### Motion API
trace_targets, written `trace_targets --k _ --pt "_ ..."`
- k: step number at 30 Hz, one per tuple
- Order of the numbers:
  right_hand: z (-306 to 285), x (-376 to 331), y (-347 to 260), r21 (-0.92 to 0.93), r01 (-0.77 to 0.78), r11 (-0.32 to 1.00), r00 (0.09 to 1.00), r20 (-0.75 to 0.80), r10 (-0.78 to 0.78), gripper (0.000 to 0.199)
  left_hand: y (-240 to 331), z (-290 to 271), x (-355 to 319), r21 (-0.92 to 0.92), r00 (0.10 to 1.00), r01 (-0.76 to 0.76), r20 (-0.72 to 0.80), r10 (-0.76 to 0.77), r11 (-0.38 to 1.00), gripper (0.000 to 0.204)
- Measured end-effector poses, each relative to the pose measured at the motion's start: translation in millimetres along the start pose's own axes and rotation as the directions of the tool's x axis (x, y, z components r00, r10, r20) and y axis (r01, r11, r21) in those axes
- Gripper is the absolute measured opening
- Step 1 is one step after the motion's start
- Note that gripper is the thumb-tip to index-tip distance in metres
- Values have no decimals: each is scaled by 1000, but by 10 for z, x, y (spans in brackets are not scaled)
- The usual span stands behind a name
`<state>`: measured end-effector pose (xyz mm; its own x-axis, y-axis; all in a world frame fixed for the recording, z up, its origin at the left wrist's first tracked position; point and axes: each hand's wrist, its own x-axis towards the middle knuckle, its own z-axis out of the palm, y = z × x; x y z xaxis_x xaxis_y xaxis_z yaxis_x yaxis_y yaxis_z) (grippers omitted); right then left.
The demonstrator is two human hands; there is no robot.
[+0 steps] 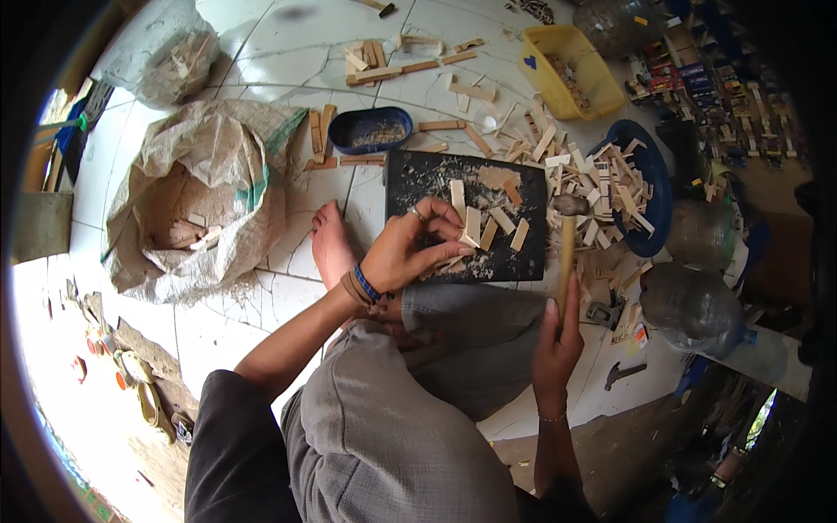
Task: The person sits on the floor and repeatedly splits small wooden sticks using a hammer and a chisel. They pick up sticks from a sack, place them on a black board, strike them with the hammer, and then place the split pieces into a blue bowl.
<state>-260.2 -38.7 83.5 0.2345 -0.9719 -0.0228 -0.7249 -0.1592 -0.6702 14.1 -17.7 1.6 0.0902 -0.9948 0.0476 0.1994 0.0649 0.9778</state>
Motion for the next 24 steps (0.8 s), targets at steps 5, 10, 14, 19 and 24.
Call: trace_targets --k 5,10,14,19,24 --pt "319 350 256 2 16 1000 1000 -4 -16 46 127 198 36 -71 989 -48 -141 37 996 34" --pt "523 517 469 -55 58 997 993 -98 -64 44 258 243 17 -201 966 3 -254 -55 980 31" --pt "542 572 537 -84 93 992 984 -147 -104 43 284 225 15 -279 943 54 -302 -141 959 28" --pt "552 570 557 -84 32 996 987 -153 -44 42 276 163 -28 -298 919 34 -367 -147 954 34" --pt "612 593 574 -120 79 990 979 -179 -100 41 233 53 -116 -303 898 128 -369 -240 944 38"
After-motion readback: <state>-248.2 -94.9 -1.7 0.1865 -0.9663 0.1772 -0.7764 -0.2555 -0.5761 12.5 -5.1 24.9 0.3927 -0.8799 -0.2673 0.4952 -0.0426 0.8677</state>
